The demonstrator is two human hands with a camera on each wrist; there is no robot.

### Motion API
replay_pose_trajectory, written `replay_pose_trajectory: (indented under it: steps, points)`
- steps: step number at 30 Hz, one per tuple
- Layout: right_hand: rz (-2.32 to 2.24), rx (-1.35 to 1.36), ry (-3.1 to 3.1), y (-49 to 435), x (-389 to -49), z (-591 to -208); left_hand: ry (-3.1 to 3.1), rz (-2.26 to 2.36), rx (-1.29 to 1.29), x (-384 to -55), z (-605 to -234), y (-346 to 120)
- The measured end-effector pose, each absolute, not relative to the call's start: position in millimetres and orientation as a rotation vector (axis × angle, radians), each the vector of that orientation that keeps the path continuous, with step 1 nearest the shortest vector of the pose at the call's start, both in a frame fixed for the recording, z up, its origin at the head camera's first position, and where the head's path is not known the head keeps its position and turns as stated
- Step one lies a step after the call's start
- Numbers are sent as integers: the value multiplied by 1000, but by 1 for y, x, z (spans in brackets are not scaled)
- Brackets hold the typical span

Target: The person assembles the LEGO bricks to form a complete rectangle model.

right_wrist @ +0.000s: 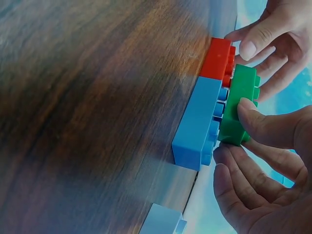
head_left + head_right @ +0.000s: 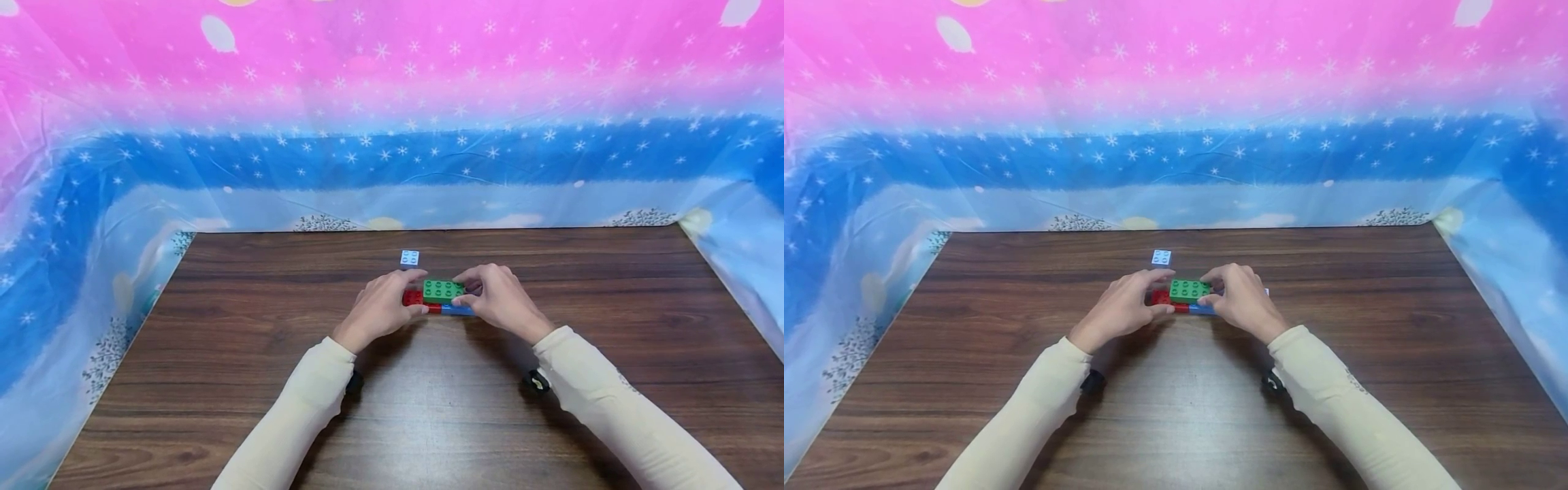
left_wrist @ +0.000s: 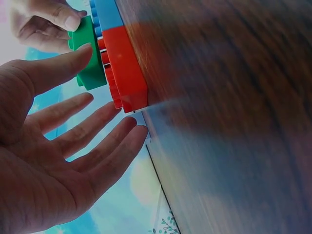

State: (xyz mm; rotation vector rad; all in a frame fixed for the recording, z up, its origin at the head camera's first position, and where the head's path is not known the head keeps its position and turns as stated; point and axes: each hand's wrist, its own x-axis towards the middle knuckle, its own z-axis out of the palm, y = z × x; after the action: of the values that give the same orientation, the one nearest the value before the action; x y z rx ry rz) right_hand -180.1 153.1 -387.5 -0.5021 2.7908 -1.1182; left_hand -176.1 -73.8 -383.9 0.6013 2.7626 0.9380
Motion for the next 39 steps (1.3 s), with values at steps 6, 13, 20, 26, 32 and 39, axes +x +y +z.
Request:
replay_pose_trajectory:
  steps: [6, 13, 20, 26, 32, 39]
  points:
    - [-1110, -497, 2790, 153, -179, -387, 2759, 934, 602, -176, -383, -72]
    - [-1107, -492, 2796, 153, -179, -388, 2744, 951, 604, -176, -383, -71]
    - [-1105, -495, 2794, 152, -179, -388, 2721, 963, 596, -177, -384, -69]
    - [-1110, -495, 2795, 151, -180, -389, 2714, 985, 602, -179, -386, -67]
    - [-1084, -488, 2804, 150, -179, -389, 2721, 1003, 599, -179, -390, -65]
    - [-1069, -500, 2813, 148, -180, -388, 2737, 1006, 597, -178, -390, -65]
